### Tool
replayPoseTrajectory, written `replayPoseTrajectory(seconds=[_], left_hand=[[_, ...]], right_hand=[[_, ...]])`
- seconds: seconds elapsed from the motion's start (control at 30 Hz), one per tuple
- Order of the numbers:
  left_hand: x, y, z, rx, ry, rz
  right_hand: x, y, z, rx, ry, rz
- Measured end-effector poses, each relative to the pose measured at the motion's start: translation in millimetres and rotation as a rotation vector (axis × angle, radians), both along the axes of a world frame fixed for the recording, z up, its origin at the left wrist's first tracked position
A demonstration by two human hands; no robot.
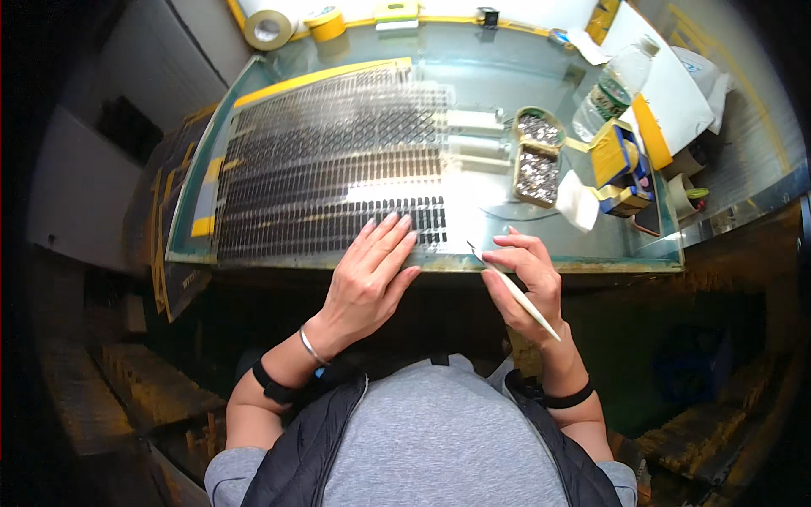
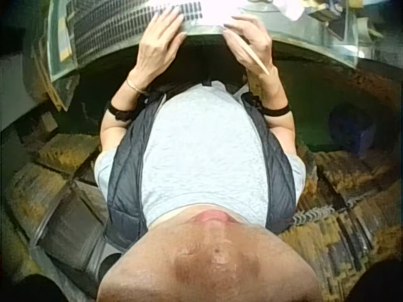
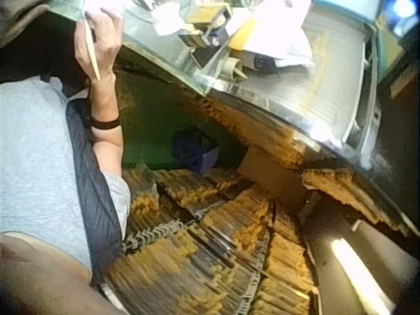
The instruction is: Assembling small metal pins or components into a large grid structure on a lighted assembly table.
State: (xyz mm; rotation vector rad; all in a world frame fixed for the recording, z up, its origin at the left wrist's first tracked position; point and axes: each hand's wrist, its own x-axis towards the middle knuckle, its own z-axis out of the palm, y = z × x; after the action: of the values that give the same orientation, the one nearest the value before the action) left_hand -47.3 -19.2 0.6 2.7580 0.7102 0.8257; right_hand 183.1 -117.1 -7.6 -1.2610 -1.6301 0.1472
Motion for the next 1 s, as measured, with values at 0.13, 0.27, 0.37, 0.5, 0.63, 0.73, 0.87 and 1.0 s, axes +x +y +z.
replayPoseTrajectory(seconds=[0.13, 0.27, 0.37, 0.5, 0.63, 0.73, 0.87, 1.0], left_hand=[[2, 1, -8, 0.056, -0.059, -0.023], [2, 2, -11, 0.059, -0.067, -0.026], [3, 4, -10, 0.051, -0.068, -0.041], [5, 5, -11, 0.039, -0.063, -0.051], [4, 5, -12, 0.037, -0.053, -0.044], [4, 5, -11, 0.035, -0.058, -0.045], [4, 5, -11, 0.029, -0.068, -0.045], [5, 4, -12, 0.025, -0.074, -0.039]], right_hand=[[-10, 10, 1, -0.020, -0.090, 0.074], [-14, 14, 3, -0.034, -0.117, 0.070], [-14, 16, -3, -0.038, -0.080, 0.058], [-20, 19, -3, -0.017, -0.056, 0.053], [-23, 21, -4, -0.028, -0.063, 0.051], [-23, 21, -3, -0.036, -0.076, 0.055], [-23, 21, -3, -0.036, -0.077, 0.056], [-24, 22, -5, -0.028, -0.066, 0.049]])
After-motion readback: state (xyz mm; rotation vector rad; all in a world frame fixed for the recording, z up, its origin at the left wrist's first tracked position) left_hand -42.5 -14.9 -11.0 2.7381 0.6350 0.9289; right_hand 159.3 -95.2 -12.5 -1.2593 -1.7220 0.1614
